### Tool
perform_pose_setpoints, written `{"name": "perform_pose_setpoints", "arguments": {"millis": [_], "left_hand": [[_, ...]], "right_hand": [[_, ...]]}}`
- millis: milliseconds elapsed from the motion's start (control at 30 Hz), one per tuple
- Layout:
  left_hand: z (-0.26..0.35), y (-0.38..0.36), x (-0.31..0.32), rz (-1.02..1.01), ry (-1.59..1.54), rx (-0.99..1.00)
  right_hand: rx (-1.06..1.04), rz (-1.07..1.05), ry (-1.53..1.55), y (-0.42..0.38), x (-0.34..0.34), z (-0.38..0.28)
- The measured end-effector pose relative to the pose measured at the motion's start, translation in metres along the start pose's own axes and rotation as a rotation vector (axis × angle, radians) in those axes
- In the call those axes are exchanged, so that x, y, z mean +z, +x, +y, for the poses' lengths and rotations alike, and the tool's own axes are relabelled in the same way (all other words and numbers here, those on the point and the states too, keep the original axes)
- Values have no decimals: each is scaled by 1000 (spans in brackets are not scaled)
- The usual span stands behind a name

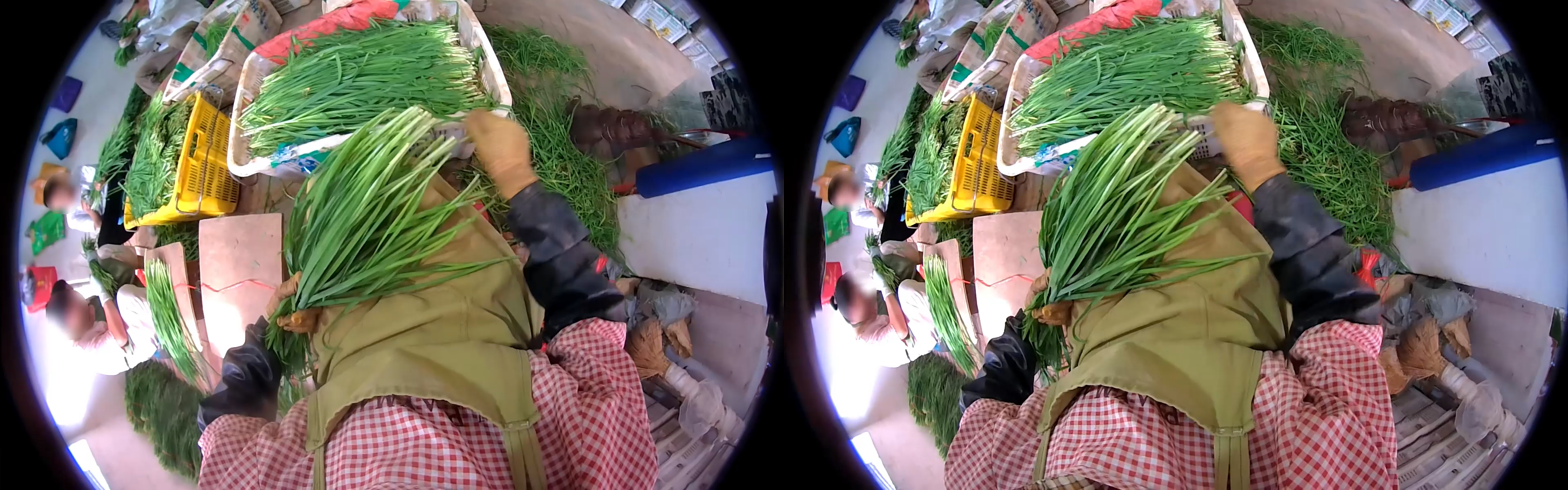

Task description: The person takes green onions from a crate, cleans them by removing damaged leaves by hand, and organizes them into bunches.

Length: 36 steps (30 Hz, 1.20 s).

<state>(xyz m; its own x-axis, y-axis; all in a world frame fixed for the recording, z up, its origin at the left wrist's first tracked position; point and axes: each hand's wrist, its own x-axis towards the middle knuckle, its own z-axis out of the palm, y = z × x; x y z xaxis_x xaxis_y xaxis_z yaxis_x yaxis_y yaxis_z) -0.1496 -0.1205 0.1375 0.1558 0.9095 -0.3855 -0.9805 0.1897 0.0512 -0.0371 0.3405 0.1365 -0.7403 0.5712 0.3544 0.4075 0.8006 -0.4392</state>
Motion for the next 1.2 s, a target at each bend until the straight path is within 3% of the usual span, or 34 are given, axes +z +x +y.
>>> {"name": "perform_pose_setpoints", "arguments": {"millis": [33, 67, 100, 133, 200, 233, 333, 400, 467, 500, 567, 733, 833, 867, 933, 967, 1000, 1067, 1200], "left_hand": [[-2, 0, -3, -2, 14, 12], [-3, 1, -1, -7, 13, 7], [-3, 3, 3, -21, -3, 5], [-2, 5, 6, -36, -19, 4], [-1, 9, 5, -57, -13, -18], [-1, 10, 3, -70, -26, -18], [2, 13, 8, 7, -18, -45], [2, 15, 10, 48, -16, -1], [3, 16, 7, -8, -15, -9], [3, 16, 5, -61, -20, -21], [-1, 16, 11, -110, -36, -12], [-4, 14, 11, -90, -33, 33], [-2, 14, 9, -17, -107, -2], [-4, 12, 10, -19, -102, 3], [-5, 10, 10, 111, -16, 89], [-4, 9, 9, 137, 10, 96], [-3, 9, 8, 164, 36, 103], [-1, 11, 0, -37, -61, 23], [2, 12, 0, -79, -16, -26]], "right_hand": [[79, 21, -75, 1, 0, 35], [237, -85, -140, 3, -2, 69], [151, -164, -400, -7, -5, 112], [225, -258, -426, -20, -16, 134], [455, -385, -500, -36, -47, 119], [463, -385, -507, -44, -61, 107], [205, -330, 249, -66, -82, 65], [121, -287, 553, -81, -87, 23], [-112, -214, 462, -92, -81, -1], [-121, -210, 468, -90, -74, -4], [61, -76, 526, -87, -63, -10], [-125, 161, 507, -45, -59, -31], [206, -324, 708, -33, -44, -38], [200, -322, 709, -32, -32, -36], [398, -466, 1132, -30, -17, -37], [430, -533, 1189, -29, -19, -38], [430, -533, 1189, -30, -19, -38], [482, -612, 1237, -31, -21, -37], [498, -568, 1377, -32, -24, -43]]}}
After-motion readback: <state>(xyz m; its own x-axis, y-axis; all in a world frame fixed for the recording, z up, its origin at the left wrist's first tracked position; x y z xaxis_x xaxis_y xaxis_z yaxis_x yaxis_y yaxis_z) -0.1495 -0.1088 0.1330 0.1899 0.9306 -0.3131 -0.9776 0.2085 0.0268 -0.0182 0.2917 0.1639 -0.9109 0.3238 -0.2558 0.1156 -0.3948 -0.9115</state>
